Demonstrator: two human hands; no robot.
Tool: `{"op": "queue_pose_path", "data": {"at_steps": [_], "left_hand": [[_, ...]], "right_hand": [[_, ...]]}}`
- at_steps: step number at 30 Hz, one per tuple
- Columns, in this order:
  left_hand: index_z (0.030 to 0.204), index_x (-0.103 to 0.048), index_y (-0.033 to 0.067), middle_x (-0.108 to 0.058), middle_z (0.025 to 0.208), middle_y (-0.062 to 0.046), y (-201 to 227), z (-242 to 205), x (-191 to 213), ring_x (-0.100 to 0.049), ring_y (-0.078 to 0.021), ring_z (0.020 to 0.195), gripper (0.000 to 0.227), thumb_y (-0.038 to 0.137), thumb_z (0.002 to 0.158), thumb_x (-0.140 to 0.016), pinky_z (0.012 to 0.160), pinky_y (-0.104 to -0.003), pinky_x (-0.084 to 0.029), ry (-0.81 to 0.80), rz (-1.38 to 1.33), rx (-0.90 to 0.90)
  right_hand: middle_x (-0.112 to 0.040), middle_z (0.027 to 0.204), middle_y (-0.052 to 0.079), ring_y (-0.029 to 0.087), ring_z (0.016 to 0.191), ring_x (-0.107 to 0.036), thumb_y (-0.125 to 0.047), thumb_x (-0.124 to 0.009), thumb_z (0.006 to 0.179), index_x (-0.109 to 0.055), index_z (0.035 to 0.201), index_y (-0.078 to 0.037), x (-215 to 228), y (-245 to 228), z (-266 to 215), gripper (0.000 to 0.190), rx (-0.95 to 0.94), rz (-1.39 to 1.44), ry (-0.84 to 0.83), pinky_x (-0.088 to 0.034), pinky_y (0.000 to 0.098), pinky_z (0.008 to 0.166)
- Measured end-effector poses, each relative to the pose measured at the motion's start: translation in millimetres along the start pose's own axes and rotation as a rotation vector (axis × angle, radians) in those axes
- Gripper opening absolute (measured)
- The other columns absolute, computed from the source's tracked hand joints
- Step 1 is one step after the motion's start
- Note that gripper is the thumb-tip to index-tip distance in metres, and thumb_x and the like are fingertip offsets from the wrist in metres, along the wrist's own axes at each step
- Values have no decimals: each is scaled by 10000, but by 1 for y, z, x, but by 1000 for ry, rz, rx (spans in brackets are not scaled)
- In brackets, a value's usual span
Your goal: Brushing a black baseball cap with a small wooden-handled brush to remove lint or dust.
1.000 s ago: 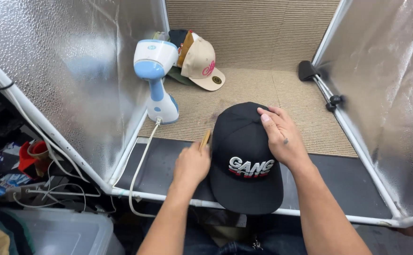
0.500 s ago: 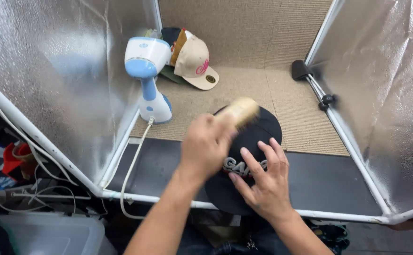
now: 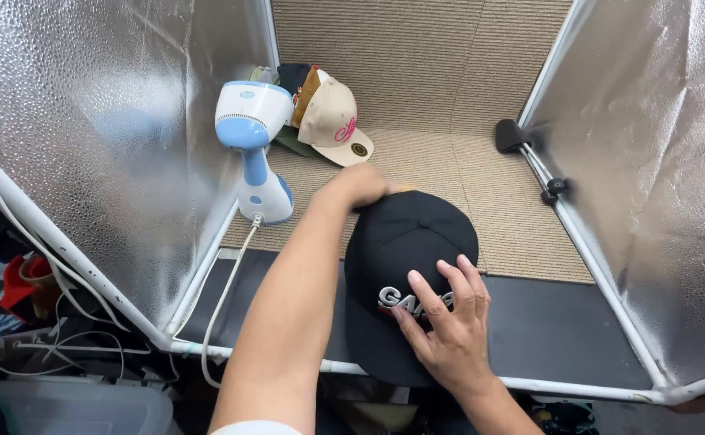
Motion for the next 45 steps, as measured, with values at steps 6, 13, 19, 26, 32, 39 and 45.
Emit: {"op": "queue_pose_path", "data": {"at_steps": [6, 13, 19, 26, 32, 39, 45], "left_hand": [[1075, -782, 78, -720, 1258, -124, -74, -13, -28, -646, -310, 1180, 472, 465, 950, -543, 995, -395, -482, -260, 326, 94], [1260, -671, 272, -583, 1063, -124, 54, -121, 9, -636, -330, 958, 347, 399, 939, -631, 896, -449, -498, 400, -131, -268], [1368, -562, 204, -568, 1190, -280, 10, -142, 5, -594, -536, 1078, 472, 455, 1000, -403, 941, -638, -447, 301, 28, 350], [1411, -619, 224, -547, 1003, -141, 97, -220, -34, -657, -429, 809, 444, 409, 1016, -536, 637, -472, -563, 934, 156, -258], [1534, -477, 153, -581, 1066, -235, -20, -228, -86, -686, -532, 890, 563, 406, 1031, -463, 681, -584, -584, 613, -168, 315], [1585, -296, -5, -508, 1274, -295, 92, -259, -74, -517, -424, 1080, 725, 290, 1004, -614, 1001, -500, -440, 868, -15, -249], [1562, -322, -43, -526, 1224, -300, 5, -213, -93, -549, -436, 985, 700, 345, 1024, -542, 882, -523, -489, 938, 120, -130]], "right_hand": [[-483, 1410, 135, 420, 1425, -450, -381, -781, 913, -623, 1349, -224, -1, 2, 0, 489, -27, 8, -16, -419, 545, 1153], [-486, 1418, 140, 427, 1417, -466, -365, -789, 917, -633, 1349, -211, -1, 0, -4, 484, -31, -3, -36, -412, 538, 1155], [-521, 1381, 129, 414, 1384, -495, -335, -761, 929, -656, 1323, -212, 7, 2, 5, 426, -32, 16, -3, -412, 506, 1137], [-687, 818, 90, 212, 697, -659, -184, -577, 1086, -742, 1218, -107, 10, 70, 62, 225, -495, 383, 49, -523, 382, 726], [-692, 1195, 280, 470, 1252, -583, -241, -562, 999, -718, 1273, -59, -68, 98, 123, 364, -311, 533, -612, -406, 560, 1087], [-629, 1399, 100, 260, 1333, -537, -414, -408, 981, -645, 1392, -200, -79, 100, 123, 520, -499, 361, -953, -323, 373, 1146], [-622, 1468, 24, 177, 1326, -548, -396, -423, 968, -670, 1354, -142, -74, 97, 130, 524, -559, 435, -906, -339, 307, 1107]]}}
Point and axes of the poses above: each hand's wrist, its own z-axis towards the middle knuckle, its own x-axis out of the back of the hand, y = z × x, the point moved 4 cm from there along z, towards the middle knuckle
